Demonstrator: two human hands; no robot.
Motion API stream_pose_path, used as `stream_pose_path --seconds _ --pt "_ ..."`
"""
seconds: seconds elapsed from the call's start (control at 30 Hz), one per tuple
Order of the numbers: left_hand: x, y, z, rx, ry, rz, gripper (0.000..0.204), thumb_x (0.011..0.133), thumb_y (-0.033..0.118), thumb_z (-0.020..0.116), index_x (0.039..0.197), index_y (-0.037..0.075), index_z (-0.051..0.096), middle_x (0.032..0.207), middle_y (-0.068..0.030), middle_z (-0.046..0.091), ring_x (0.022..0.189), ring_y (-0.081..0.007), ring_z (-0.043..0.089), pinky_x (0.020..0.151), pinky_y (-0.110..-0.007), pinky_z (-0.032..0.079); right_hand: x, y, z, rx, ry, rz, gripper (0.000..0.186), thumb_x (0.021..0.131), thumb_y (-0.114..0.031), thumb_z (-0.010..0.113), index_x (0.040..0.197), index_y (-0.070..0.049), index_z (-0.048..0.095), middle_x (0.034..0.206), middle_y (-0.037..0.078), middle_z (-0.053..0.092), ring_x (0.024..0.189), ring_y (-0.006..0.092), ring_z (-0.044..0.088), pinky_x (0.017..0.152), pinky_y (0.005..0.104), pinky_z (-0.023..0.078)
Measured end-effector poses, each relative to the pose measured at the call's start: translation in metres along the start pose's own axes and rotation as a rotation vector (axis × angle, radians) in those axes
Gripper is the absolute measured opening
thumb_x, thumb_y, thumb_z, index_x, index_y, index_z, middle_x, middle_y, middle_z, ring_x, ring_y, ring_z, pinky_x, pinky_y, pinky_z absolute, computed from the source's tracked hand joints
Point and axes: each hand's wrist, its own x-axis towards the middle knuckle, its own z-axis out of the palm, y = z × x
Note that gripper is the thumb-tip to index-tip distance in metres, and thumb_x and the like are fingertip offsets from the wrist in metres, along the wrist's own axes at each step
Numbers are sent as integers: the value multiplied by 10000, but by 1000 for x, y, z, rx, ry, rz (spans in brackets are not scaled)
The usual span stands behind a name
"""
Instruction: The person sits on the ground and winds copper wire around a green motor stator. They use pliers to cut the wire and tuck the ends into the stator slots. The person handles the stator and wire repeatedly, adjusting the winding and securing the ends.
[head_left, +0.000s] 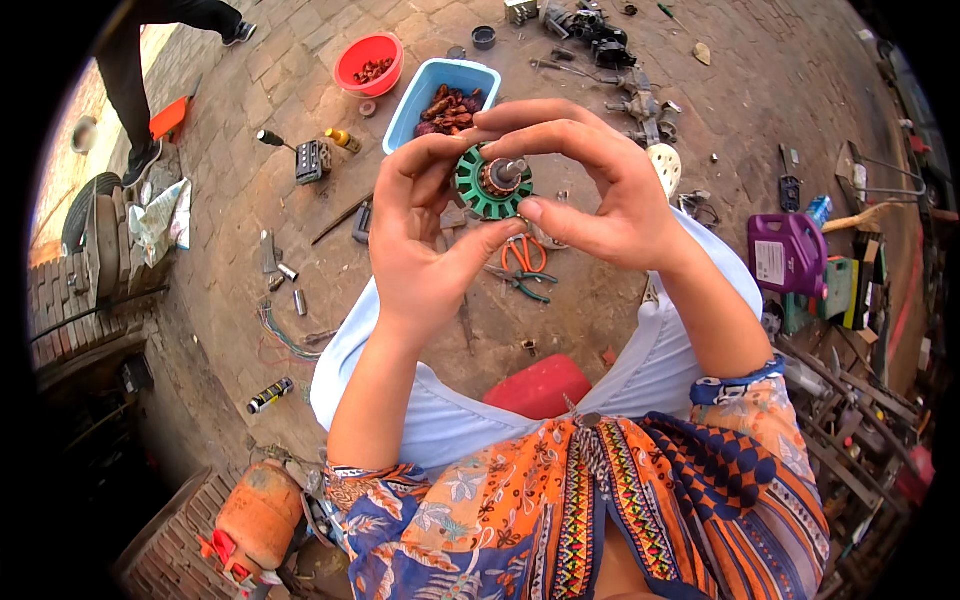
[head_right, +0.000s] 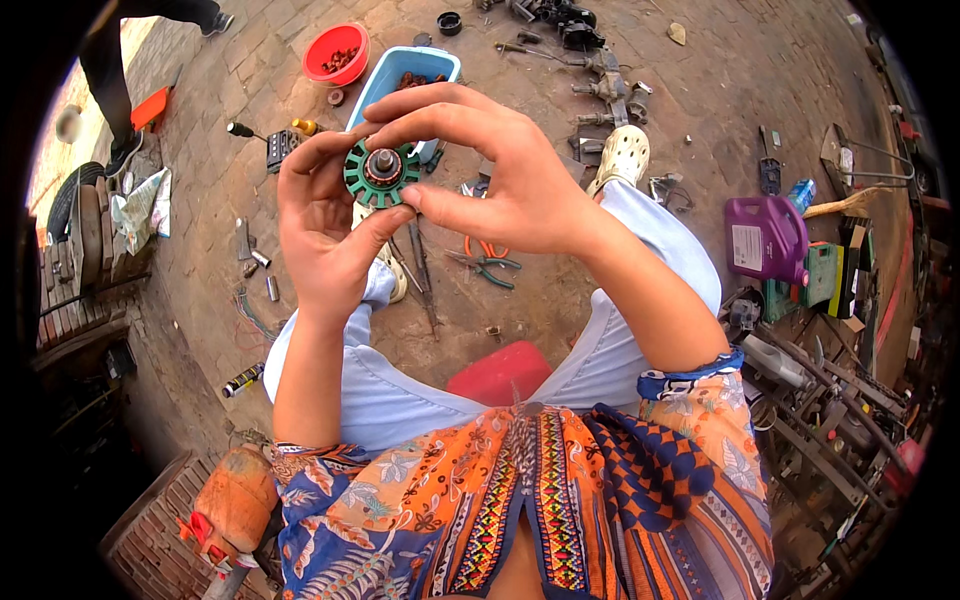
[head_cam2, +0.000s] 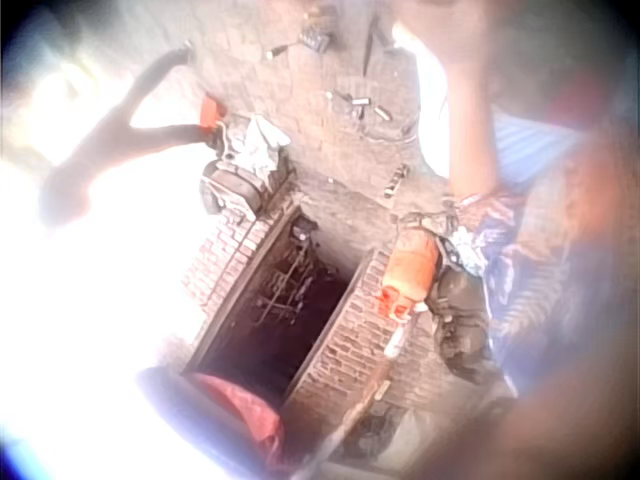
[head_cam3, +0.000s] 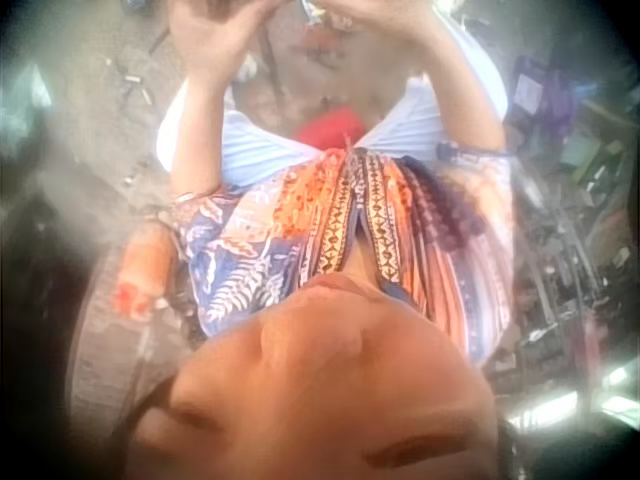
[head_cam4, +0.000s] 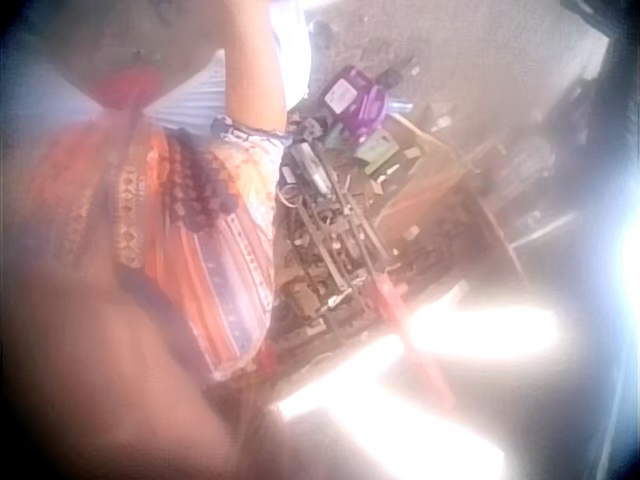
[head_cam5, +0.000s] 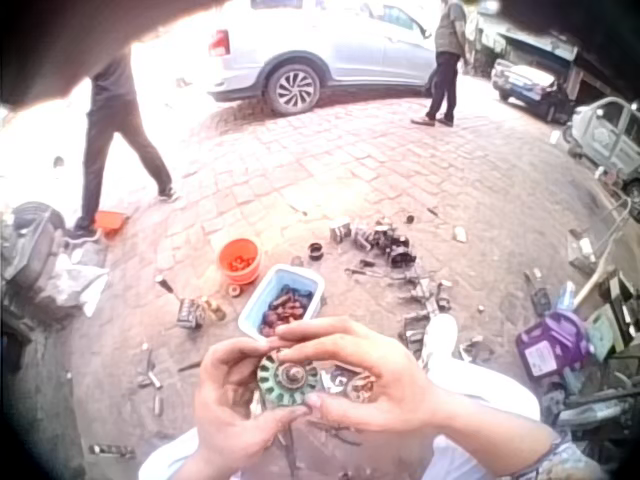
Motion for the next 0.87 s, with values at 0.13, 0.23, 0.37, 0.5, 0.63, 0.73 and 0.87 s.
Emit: stream_pose_path --seconds 0.13,0.23,0.37,0.5,0.63,0.73,0.87 --pt "0 -1 0 74 2 58 635 719 -53 752 1241 7 394 1262 -160 523 1173 -229 538 983 -345 457 1 -1 1 -55 17 -25 337 738 -95 732 1063 -50 656 1159 102 611 1103 256 582 926 370 473" --pt "1 -2 1 104 1 82 633 712 -32 766 1234 8 410 1261 -164 532 1176 -234 538 972 -343 463 -1 3 2 -45 45 2 321 745 -115 748 1047 -45 666 1110 99 617 1080 240 592 910 359 482" --pt "2 -2 -4 323 32 131 602 666 38 813 1188 31 514 1172 -120 605 1116 -222 565 866 -315 492 -5 5 9 146 93 197 284 808 -125 715 1064 -18 657 1061 89 629 984 188 622 883 315 500" --pt "3 9 -2 716 77 260 578 618 107 842 1139 57 596 1070 -63 655 959 -205 583 739 -293 487 -9 6 20 707 137 646 270 895 -152 643 1110 11 626 1046 79 639 905 148 635 854 281 518" --pt "2 13 -2 767 75 235 598 616 99 829 1160 56 585 1090 -50 640 930 -218 539 765 -311 475 -22 27 39 1221 175 773 323 942 -149 581 1207 31 545 1069 95 639 908 135 636 755 265 533" --pt "0 15 -12 834 58 213 611 611 78 811 1177 60 579 1132 -61 616 1012 -257 506 821 -342 463 -19 29 50 1230 248 770 337 946 -146 574 1225 37 524 1059 97 647 875 128 640 733 249 529" --pt "-2 12 -16 790 51 148 627 626 85 795 1208 75 562 1145 -83 605 1045 -273 502 938 -381 423 -21 31 52 1300 259 720 359 942 -141 578 1248 32 507 1053 100 653 895 134 645 761 243 536"
